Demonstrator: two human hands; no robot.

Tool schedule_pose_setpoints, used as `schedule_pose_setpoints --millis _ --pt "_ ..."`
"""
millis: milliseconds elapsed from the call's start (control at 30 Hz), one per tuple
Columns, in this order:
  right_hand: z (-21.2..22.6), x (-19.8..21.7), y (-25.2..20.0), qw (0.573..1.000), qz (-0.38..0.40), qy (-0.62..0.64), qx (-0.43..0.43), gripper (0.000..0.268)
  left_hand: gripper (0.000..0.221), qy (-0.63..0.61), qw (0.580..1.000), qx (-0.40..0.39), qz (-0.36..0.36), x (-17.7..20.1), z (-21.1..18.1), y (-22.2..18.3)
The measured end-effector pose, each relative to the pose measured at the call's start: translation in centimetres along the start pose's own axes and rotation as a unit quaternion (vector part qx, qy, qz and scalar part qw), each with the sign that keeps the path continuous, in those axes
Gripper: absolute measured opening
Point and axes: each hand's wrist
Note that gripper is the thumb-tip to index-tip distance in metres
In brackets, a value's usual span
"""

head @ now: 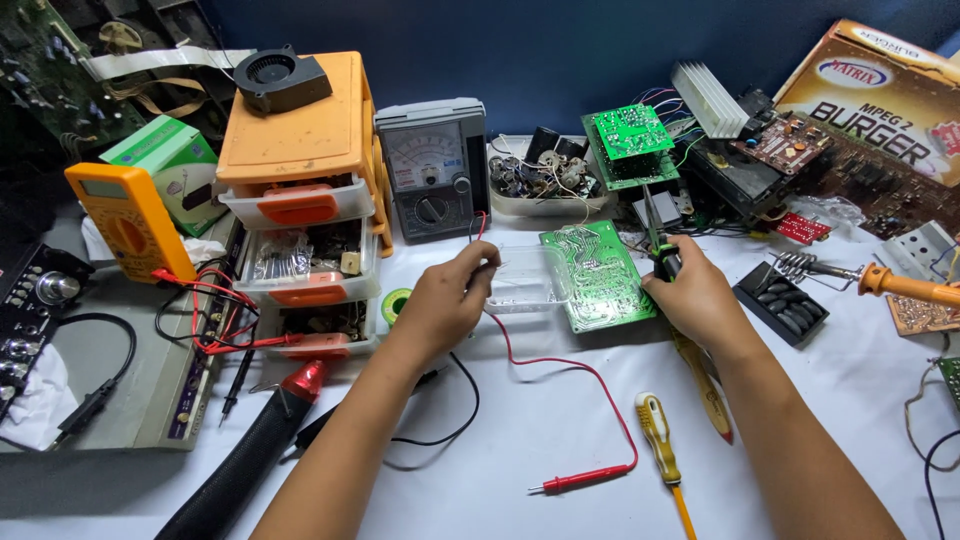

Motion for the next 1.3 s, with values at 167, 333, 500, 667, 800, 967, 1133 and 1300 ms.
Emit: schedule_pose_setpoints --millis 167,333,500,667,800,967,1133,1300 --pt "-0.8 0.4 -0.4 0.998 -0.037 -0.048 0.030 0.053 0.019 0.036 0.999 0.015 0.030 0.0 -0.1 0.1" --pt "0.3 0.7 -2.3 0.985 -0.107 -0.035 0.130 0.042 0.020 0.059 0.998 0.024 0.018 1.4 -1.2 -0.2" --pt "1.2 -0.8 -3.5 0.940 -0.104 0.147 0.290 0.046 0.017 0.014 0.996 0.000 -0.089 2.4 -1.9 1.0" --pt "5.2 -2.0 -5.8 0.937 -0.074 0.152 0.305 0.044 0.015 -0.065 0.990 -0.007 -0.123 3.9 -4.8 1.6" --pt "6.3 -3.4 -5.8 0.948 -0.060 0.144 0.279 0.046 0.017 -0.130 0.986 0.029 -0.102 4.6 -6.8 1.1" --pt "6.3 -3.5 -5.4 0.965 -0.019 0.140 0.220 0.046 0.019 -0.160 0.983 0.045 -0.079 4.5 -5.5 2.3" --pt "7.1 -3.4 -4.8 0.974 0.023 0.150 0.165 0.048 0.020 -0.167 0.982 0.033 -0.082 5.2 -5.7 3.2" --pt "7.1 -3.7 -4.1 0.973 0.066 0.159 0.151 0.049 0.019 -0.151 0.985 0.028 -0.084 5.1 -5.9 3.4"
Point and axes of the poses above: each hand's wrist, its own y-axis towards the middle knuckle, its own x-axis out of the back of the hand, z = x × y, and after that the axes turned 6 degrees about y, right-handed
